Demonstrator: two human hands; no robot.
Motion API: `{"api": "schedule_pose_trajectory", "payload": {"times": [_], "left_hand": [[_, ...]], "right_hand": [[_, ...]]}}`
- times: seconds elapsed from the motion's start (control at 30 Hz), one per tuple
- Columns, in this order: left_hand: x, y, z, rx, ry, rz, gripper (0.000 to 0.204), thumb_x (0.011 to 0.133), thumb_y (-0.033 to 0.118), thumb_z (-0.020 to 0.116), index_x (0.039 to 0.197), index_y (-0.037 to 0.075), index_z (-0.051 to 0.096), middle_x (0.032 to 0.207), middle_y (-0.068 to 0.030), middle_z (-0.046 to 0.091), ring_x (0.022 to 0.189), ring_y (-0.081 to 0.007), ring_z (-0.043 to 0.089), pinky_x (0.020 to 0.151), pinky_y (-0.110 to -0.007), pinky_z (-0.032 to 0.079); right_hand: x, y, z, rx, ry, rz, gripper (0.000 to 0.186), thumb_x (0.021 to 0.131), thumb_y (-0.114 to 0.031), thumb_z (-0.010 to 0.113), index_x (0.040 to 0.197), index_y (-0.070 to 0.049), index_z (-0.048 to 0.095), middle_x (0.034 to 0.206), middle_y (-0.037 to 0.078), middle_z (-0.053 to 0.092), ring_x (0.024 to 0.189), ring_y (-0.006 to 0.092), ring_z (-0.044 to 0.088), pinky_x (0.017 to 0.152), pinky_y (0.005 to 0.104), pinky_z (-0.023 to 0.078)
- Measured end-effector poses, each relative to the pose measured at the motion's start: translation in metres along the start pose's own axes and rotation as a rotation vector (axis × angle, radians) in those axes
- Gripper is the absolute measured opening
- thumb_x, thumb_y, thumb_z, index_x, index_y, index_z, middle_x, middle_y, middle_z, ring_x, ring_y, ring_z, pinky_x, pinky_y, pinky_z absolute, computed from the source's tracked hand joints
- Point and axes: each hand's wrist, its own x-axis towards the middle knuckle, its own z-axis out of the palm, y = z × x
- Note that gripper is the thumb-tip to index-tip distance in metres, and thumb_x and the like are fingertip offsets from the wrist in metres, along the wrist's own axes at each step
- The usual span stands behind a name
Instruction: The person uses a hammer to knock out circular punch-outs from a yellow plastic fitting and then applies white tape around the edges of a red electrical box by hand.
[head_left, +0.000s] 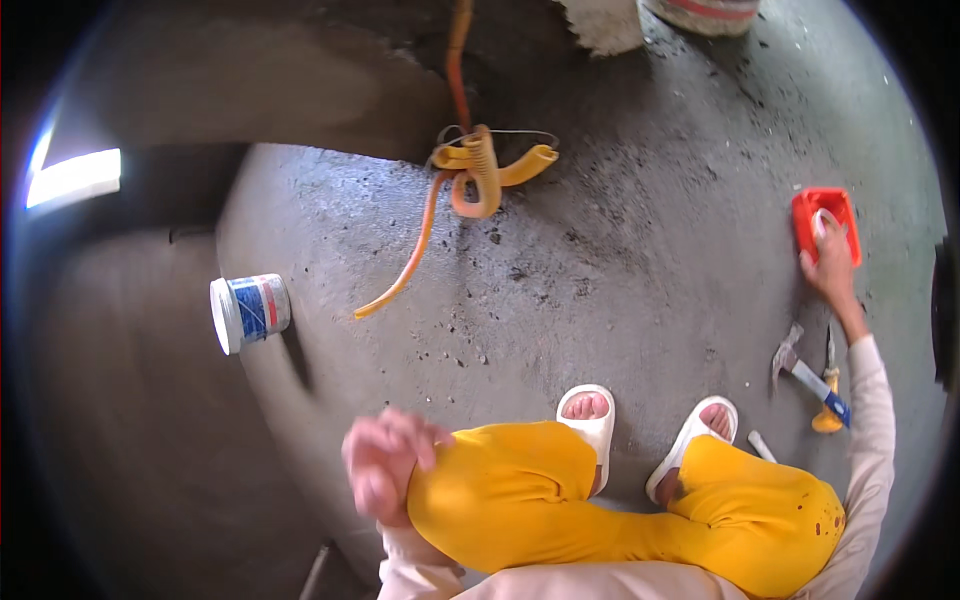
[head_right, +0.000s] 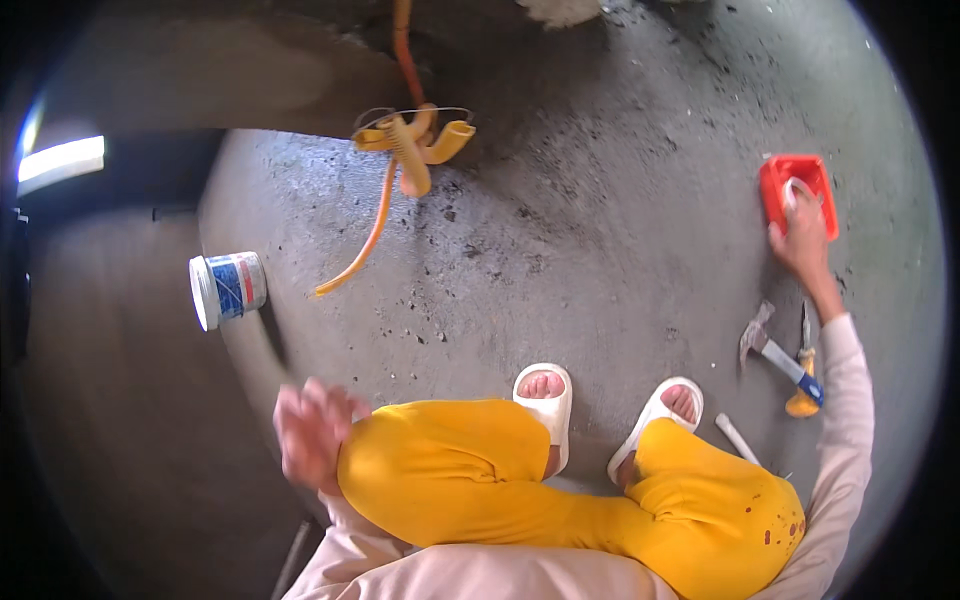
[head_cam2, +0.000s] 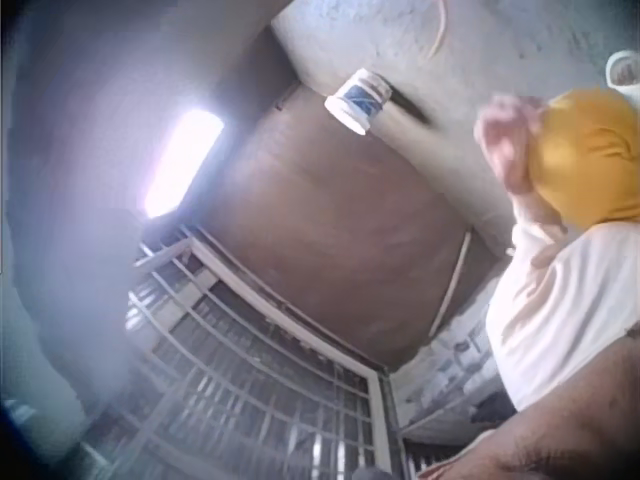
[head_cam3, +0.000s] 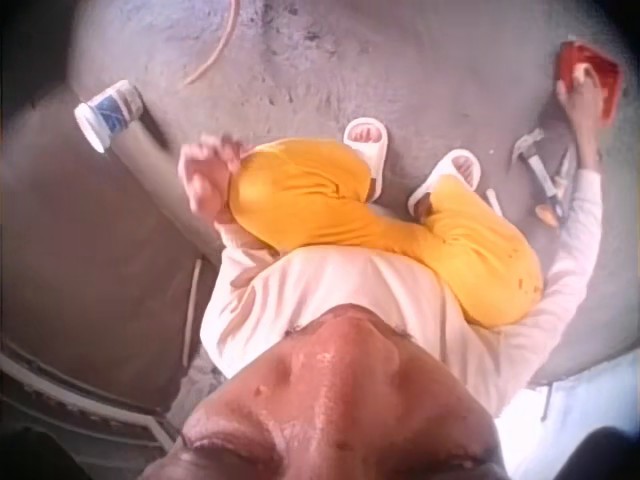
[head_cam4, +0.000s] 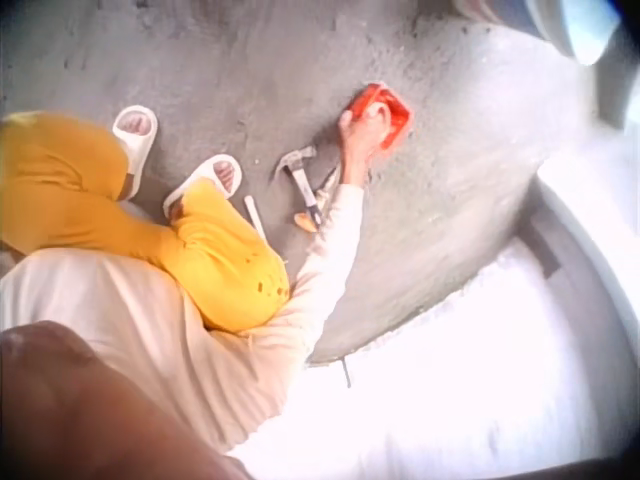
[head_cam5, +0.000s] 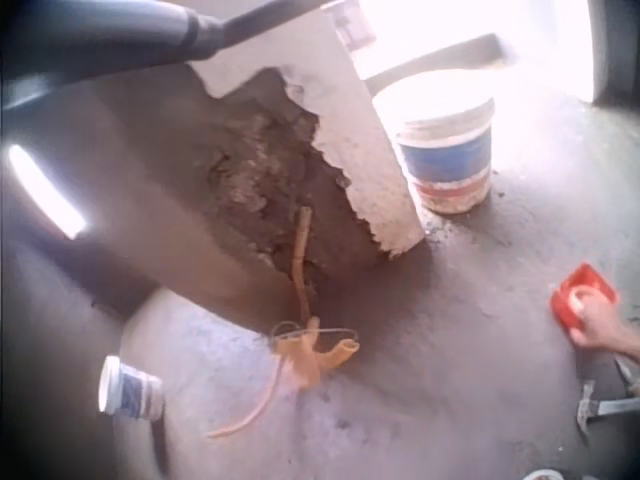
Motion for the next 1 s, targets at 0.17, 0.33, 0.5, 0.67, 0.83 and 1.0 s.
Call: {"api": "schedule_pose_trajectory", "payload": {"times": [0.17, 0.33, 0.5, 0.67, 0.83, 1.0], "left_hand": [[0.059, -0.092, -0.045, 0.5, -0.003, -0.384, 0.041, 0.083, 0.022, 0.072, 0.115, 0.0, 0.058, 0.103, -0.0111, 0.064, 0.092, -0.0195, 0.062, 0.086, -0.036, 0.051], [0.049, -0.192, -0.036, 0.905, -0.429, -0.236, 0.029, 0.084, 0.011, 0.073, 0.11, 0.005, 0.065, 0.102, -0.006, 0.067, 0.088, -0.0156, 0.063, 0.081, -0.031, 0.051], [0.016, -0.247, -0.01, 0.87, -0.542, -0.149, 0.026, 0.082, 0.009, 0.073, 0.107, 0.006, 0.067, 0.098, -0.0078, 0.067, 0.083, -0.0175, 0.064, 0.079, -0.03, 0.051], [0.007, -0.252, -0.002, 0.86, -0.609, -0.249, 0.021, 0.084, 0.01, 0.072, 0.103, 0.005, 0.067, 0.095, -0.006, 0.067, 0.081, -0.0171, 0.064, 0.077, -0.031, 0.052], [0.009, -0.257, 0.015, 0.395, -0.153, -0.258, 0.046, 0.089, 0.018, 0.07, 0.128, 0.001, 0.053, 0.118, -0.0089, 0.06, 0.11, -0.0182, 0.056, 0.094, -0.035, 0.046], [0.024, -0.228, 0.015, 0.235, -0.502, -0.452, 0.047, 0.089, 0.028, 0.069, 0.127, 0.003, 0.057, 0.12, -0.0097, 0.063, 0.108, -0.019, 0.058, 0.098, -0.034, 0.043]], "right_hand": [[-0.053, -0.118, -0.013, 0.235, -0.102, -0.326, 0.02, 0.061, -0.01, 0.073, 0.077, -0.003, 0.064, 0.091, 0.013, 0.058, 0.092, 0.0337, 0.056, 0.082, 0.0463, 0.043], [-0.068, -0.195, 0.005, 0.148, -0.372, -0.689, 0.015, 0.068, -0.019, 0.072, 0.074, -0.006, 0.067, 0.085, 0.01, 0.055, 0.088, 0.0274, 0.055, 0.082, 0.0439, 0.041], [-0.061, -0.203, -0.031, 0.317, -0.321, -0.647, 0.019, 0.076, -0.016, 0.068, 0.093, -0.008, 0.064, 0.087, 0.006, 0.053, 0.088, 0.0248, 0.054, 0.085, 0.0418, 0.039], [-0.071, -0.199, -0.051, 0.613, -0.306, -0.32, 0.033, 0.084, -0.01, 0.062, 0.116, -0.007, 0.054, 0.093, 0.008, 0.054, 0.085, 0.0241, 0.053, 0.082, 0.0369, 0.041], [-0.093, -0.235, -0.072, 1.36, -0.298, 0.188, 0.038, 0.089, -0.006, 0.053, 0.125, -0.003, 0.041, 0.094, 0.006, 0.052, 0.08, 0.0131, 0.048, 0.072, 0.0276, 0.039], [-0.096, -0.237, -0.081, 1.794, -0.525, 0.359, 0.036, 0.087, -0.007, 0.052, 0.12, -0.003, 0.041, 0.095, 0.004, 0.053, 0.079, 0.0075, 0.045, 0.069, 0.0213, 0.036]]}}
